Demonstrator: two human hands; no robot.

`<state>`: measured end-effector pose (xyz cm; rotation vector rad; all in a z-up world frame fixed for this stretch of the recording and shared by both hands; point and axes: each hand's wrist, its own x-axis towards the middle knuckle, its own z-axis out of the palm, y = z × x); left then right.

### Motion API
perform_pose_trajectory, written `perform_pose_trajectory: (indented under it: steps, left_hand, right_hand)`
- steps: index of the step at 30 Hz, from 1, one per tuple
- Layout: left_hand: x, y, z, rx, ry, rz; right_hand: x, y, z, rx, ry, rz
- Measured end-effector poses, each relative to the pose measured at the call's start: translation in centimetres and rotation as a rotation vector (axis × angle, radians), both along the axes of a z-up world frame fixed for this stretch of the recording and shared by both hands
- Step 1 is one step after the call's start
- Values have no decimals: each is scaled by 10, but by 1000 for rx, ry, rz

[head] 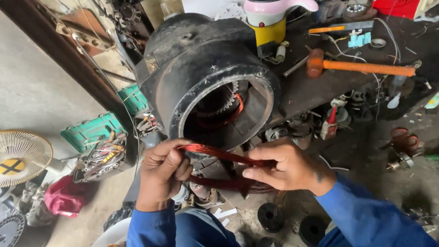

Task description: Preparing and shaping copper wire windings to be placed into a motor stator during a repair process.

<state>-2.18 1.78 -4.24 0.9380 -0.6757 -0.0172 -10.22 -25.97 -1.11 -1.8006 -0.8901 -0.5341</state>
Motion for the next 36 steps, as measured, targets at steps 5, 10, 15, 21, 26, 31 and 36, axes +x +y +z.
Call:
perform_pose_trajectory:
  steps: [5,10,15,21,26,31,36]
  left_hand:
    - [-3,-4,14,122,32,43]
    - [7,15,18,50,80,184]
    - [19,29,22,47,167,17]
    - [-8,-4,37,210,34,309]
    - [-34,-37,28,500,-124,650]
    - [-37,-71,22,421,-21,513]
    - [-33,-50,12,298,193,126]
  right_hand:
    - [4,-21,-15,-128,161,33]
    - [-11,-63,-57,-262,871,152]
    - [-19,-85,-71,-15,522,428]
    - [-16,-107,-60,-39,536,575]
    - [-8,-72,-32,-56,411,316]
    - [-7,-11,-33,81,98,-318]
    - [3,-22,-50,185,-137,-283]
